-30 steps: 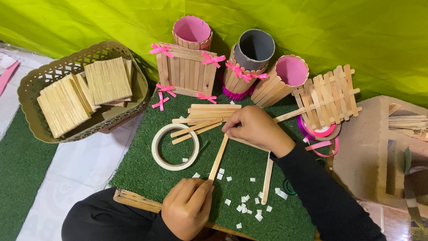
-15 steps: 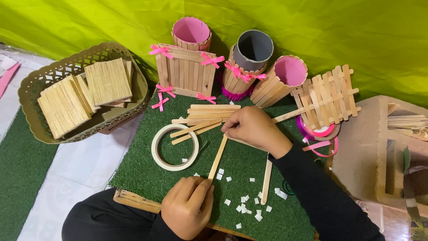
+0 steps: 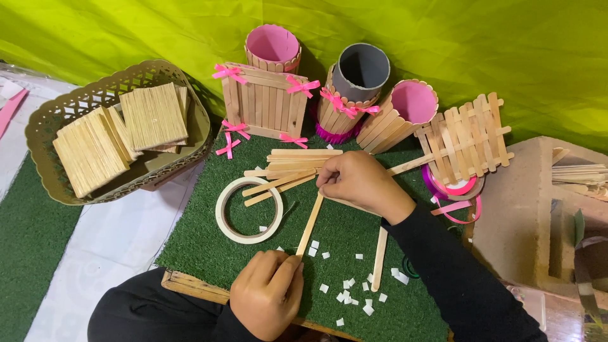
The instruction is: Assembling a small structure using popsicle sticks, double-sided tape, and scissors
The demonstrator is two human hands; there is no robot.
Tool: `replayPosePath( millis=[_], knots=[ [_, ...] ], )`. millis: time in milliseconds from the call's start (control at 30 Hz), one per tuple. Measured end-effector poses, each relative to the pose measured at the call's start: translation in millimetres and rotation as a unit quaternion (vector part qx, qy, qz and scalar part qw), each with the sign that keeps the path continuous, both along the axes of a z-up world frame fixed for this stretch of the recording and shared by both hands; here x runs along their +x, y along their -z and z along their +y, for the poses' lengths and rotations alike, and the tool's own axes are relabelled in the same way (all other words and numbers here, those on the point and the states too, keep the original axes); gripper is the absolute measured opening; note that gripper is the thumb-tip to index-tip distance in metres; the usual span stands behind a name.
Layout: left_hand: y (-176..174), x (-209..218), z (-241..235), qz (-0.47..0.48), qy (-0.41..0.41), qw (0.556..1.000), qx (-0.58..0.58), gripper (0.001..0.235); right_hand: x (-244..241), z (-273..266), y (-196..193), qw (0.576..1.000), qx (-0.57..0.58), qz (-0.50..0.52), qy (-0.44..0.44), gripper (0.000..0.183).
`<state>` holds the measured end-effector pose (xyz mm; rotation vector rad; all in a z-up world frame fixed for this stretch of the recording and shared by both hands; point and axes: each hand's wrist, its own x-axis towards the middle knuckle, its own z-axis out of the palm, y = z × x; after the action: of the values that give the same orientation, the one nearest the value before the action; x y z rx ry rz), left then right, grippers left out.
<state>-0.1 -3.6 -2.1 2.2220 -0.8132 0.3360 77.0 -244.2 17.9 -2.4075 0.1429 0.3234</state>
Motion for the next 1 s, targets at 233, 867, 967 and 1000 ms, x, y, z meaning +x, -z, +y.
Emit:
replayPosePath(
  millis=[233, 867, 967, 1000],
  knots=[
    [1.9, 0.9, -1.9, -0.008, -0.010, 1.000, 0.006, 0.016, -0.2, 2.7, -1.7, 1.000, -0.023, 0.019, 0.004, 0.012],
    [-37.1, 38.9, 11.5, 0.077, 0.065, 0.994, 0.029, 0.022, -86.7, -41.3, -58.6, 0.983, -0.157, -0.080, 0.047, 0.023],
    [-33.8, 75.3, -13.1, -0.046, 0.108, 0.991, 0.057, 0.006, -118.2, -53.5, -37.5, 0.979, -0.178, -0.078, 0.065, 0.019],
    [-28.7, 89.0, -23.8, -0.113, 0.132, 0.982, 0.078, 0.006, -126.5, -56.9, -29.0, 0.981, -0.177, -0.050, 0.068, 0.018]
  ],
)
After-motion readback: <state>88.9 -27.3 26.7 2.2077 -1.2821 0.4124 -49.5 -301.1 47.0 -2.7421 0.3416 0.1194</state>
